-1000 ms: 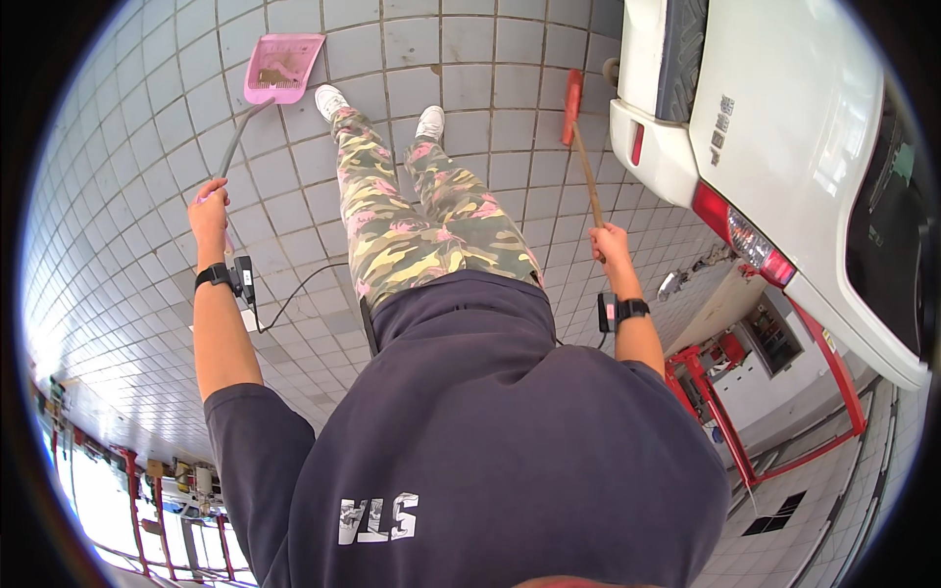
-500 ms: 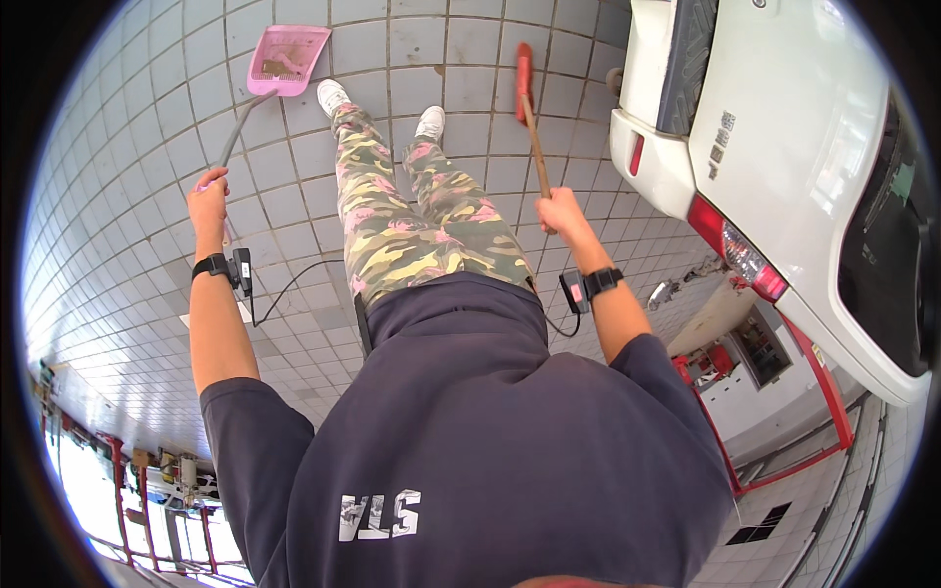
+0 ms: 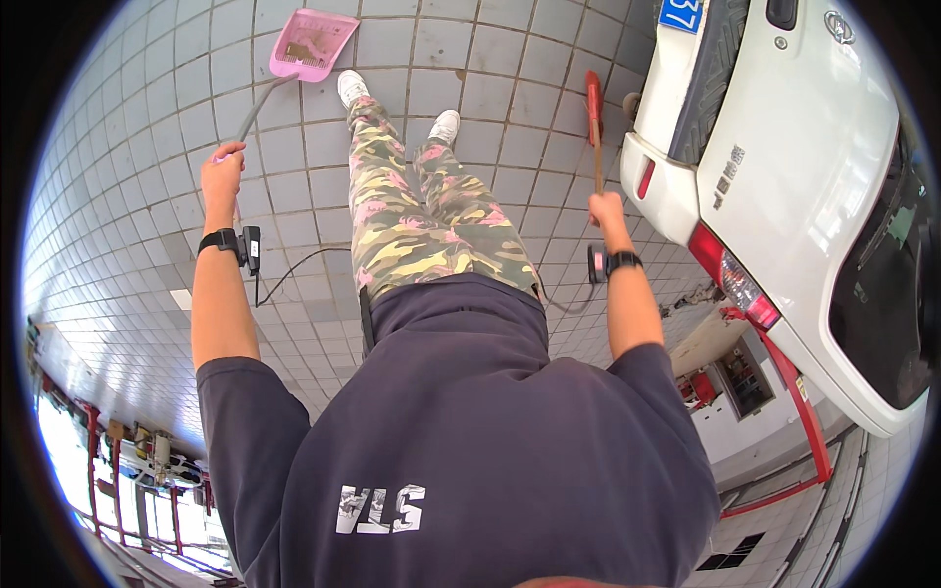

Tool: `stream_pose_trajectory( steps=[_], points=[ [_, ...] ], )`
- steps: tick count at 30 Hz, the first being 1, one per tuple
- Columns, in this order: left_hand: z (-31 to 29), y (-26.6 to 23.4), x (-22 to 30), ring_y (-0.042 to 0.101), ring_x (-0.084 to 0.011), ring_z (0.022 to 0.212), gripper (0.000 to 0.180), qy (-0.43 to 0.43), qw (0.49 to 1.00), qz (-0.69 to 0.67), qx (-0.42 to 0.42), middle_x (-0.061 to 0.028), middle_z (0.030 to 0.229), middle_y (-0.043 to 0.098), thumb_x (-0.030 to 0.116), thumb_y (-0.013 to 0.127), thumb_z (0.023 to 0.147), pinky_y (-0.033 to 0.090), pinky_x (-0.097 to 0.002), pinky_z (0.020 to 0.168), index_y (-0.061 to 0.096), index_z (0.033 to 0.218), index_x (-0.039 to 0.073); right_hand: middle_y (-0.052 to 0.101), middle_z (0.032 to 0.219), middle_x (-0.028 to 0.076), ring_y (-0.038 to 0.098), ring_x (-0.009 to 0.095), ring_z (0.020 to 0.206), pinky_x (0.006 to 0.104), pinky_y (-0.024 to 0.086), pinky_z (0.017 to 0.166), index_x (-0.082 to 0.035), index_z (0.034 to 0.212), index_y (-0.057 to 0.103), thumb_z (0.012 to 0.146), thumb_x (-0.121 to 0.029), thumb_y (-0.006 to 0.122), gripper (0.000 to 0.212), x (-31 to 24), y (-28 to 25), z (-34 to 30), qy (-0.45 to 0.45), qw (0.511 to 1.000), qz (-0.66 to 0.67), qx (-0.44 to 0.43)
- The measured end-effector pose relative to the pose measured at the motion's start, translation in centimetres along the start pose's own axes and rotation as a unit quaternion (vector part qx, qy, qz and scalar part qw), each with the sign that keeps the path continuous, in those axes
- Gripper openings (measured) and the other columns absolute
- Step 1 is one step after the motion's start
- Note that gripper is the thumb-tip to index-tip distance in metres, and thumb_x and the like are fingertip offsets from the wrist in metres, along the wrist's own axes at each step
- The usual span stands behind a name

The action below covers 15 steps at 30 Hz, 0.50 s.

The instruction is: The person sweeps debris on a tiled floor using a red broom and a pink dustpan. They gather the dirt into a pile and sweep it into the dustpan, moving around a white car in a garage setting.

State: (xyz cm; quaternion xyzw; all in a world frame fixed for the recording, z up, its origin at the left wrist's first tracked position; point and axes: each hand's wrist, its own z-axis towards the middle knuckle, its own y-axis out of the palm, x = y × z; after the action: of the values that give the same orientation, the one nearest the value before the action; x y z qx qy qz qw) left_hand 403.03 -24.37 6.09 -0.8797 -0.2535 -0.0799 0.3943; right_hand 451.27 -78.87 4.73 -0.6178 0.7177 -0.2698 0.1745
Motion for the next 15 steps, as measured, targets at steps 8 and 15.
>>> stream_pose_trajectory(
  steps=[8, 15],
  points=[
    [0.5, -0.3, 0.3, 0.052, -0.0077, 0.059, 0.03, -0.007, 1.0, 0.022, -0.002, 0.0026, 0.071, 0.062, 0.016, 0.058, 0.079, 0.039, -0.0263, 0.048, 0.077, 0.102, 0.017, 0.064, 0.057, 0.017, 0.068, 0.025, 0.052, 0.0374, 0.053, 0.049, 0.012, 0.072, 0.066, 0.077, -0.003, 0.057, 0.019, -6.9, 6.0, -8.2, -0.08, 0.984, -0.069, -0.142],
    [0.0, -0.1, 0.0, 0.045, -0.0061, 0.053, 0.032, 0.012, 1.0, 0.014, -0.001, 0.0031, 0.071, 0.06, 0.015, 0.058, 0.079, 0.034, -0.0248, 0.046, 0.076, 0.105, 0.015, 0.051, 0.059, 0.0, 0.042, 0.008, 0.041, 0.0257, 0.032, 0.036, -0.002, 0.079, 0.06, 0.083, -0.006, 0.061, 0.005, -1.0, -0.8, -15.3, -0.003, 0.977, 0.17, -0.128]
  ],
)
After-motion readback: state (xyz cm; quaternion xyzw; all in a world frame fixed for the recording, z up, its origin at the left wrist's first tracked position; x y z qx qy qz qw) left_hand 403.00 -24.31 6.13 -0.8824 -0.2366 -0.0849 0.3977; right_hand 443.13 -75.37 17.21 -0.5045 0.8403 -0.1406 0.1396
